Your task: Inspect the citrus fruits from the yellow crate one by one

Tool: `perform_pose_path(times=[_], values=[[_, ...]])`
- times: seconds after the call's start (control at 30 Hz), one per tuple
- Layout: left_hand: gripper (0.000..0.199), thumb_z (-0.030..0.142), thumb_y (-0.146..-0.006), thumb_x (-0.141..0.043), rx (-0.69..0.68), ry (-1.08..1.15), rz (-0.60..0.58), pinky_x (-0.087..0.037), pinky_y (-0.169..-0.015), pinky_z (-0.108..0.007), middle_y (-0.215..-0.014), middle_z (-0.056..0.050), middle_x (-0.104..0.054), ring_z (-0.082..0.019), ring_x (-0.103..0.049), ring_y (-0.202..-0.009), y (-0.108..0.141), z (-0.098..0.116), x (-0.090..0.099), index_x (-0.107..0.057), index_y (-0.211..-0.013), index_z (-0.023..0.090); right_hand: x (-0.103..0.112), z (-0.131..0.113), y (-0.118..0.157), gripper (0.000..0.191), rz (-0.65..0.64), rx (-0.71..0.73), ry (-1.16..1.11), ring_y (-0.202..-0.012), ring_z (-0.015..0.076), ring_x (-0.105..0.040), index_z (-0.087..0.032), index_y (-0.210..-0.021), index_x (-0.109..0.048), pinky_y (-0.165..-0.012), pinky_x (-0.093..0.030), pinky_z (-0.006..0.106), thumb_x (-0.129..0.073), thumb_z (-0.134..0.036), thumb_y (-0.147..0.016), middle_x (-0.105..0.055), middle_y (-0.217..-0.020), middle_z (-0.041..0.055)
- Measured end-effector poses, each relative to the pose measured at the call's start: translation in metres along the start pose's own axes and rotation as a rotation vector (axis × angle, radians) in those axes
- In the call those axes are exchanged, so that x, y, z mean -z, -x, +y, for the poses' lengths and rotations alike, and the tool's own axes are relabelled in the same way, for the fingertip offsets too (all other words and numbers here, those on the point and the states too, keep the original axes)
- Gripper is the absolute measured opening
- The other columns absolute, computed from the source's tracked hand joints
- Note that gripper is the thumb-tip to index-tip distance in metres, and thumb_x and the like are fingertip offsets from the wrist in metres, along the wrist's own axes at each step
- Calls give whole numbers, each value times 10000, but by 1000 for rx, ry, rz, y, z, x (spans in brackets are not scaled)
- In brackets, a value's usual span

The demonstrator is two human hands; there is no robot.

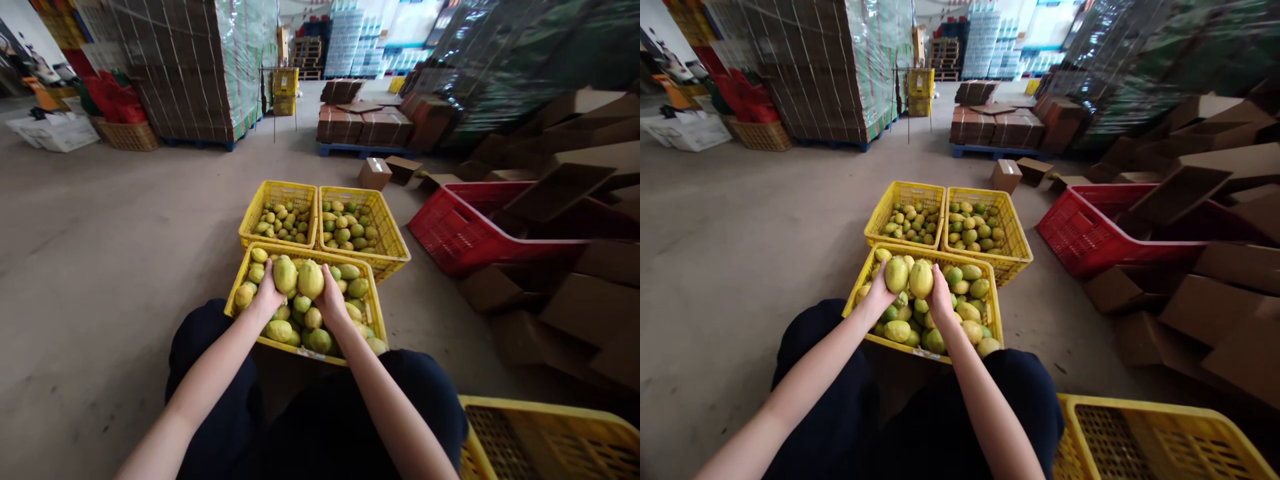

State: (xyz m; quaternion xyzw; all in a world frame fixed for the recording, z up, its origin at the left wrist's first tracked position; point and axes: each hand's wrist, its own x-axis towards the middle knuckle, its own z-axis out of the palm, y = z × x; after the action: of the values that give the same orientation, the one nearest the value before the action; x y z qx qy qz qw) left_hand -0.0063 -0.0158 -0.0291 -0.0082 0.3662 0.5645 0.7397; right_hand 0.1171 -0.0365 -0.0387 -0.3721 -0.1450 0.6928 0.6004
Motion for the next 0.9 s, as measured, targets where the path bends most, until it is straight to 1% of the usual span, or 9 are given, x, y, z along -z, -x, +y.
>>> perform_pose_path(times=[0.1, 0.23, 0.37, 0.47, 0.53, 0.6, 0.7, 0.77, 0.9], values=[[258, 428, -979, -489, 44, -7, -47, -572, -880, -399, -876, -14, -720, -225, -670, -951, 6, 2, -6, -668, -1044, 254, -8, -4, 3, 128, 127, 2, -22, -707, 183, -702, -247, -909, -631, -549, -598, 278, -595, -368, -887, -696, -711, -37], [228, 321, -935, -495, 80, 37, -97, -597, -779, -331, -898, -35, -711, -196, -696, -871, 14, 8, -12, -664, -1043, 212, -12, -10, 9, 134, 86, -62, -104, -641, 193, -697, -223, -880, -638, -492, -585, 287, -598, -350, -862, -698, -686, -18], [230, 300, -957, -466, 102, 100, -163, -596, -708, -255, -922, -55, -711, -174, -699, -877, 18, 15, -15, -649, -1057, 204, -7, -19, 9, 191, 1, -100, -181, -554, 192, -668, -207, -920, -657, -383, -506, 260, -591, -370, -847, -705, -685, 16], [245, 316, -972, -471, 110, 100, -222, -588, -648, -226, -943, -45, -718, -171, -700, -881, 20, 17, -14, -653, -1101, 213, -5, -25, 7, 246, 3, -133, -220, -579, 208, -676, -196, -935, -661, -433, -558, 297, -527, -392, -873, -715, -692, 51], [275, 306, -964, -485, 87, 89, -256, -600, -677, -249, -1001, -46, -724, -186, -705, -922, 20, 15, -13, -650, -1170, 230, -5, -27, 6, 217, 22, -127, -262, -619, 213, -691, -205, -936, -652, -502, -601, 327, -511, -357, -874, -722, -709, 52], [309, 287, -954, -488, 56, 95, -274, -612, -772, -295, -1061, -53, -727, -206, -702, -1009, 19, 12, -11, -644, -1217, 242, -5, -28, 7, 191, 6, -107, -299, -652, 208, -701, -223, -973, -645, -534, -611, 323, -509, -302, -866, -733, -745, 43], [331, 266, -946, -465, 24, 136, -288, -590, -902, -333, -1112, -61, -729, -218, -681, -1109, 17, 6, -8, -656, -1215, 233, -5, -28, 8, 218, -31, -77, -323, -673, 197, -708, -257, -1054, -633, -546, -609, 306, -532, -254, -861, -749, -816, 15], [337, 275, -941, -455, 17, 160, -287, -578, -934, -337, -1125, -58, -732, -216, -679, -1119, 15, 3, -7, -672, -1195, 236, -3, -26, 8, 225, -42, -61, -337, -709, 199, -721, -270, -1085, -624, -552, -610, 302, -559, -290, -870, -756, -872, 9], [326, 293, -925, -463, 9, 158, -275, -585, -923, -336, -1116, -38, -741, -208, -693, -1077, 15, 1, -8, -699, -1151, 280, 1, -23, 7, 301, -55, -39, -389, -825, 217, -738, -265, -1110, -622, -602, -620, 306, -615, -431, -859, -761, -968, 42]])
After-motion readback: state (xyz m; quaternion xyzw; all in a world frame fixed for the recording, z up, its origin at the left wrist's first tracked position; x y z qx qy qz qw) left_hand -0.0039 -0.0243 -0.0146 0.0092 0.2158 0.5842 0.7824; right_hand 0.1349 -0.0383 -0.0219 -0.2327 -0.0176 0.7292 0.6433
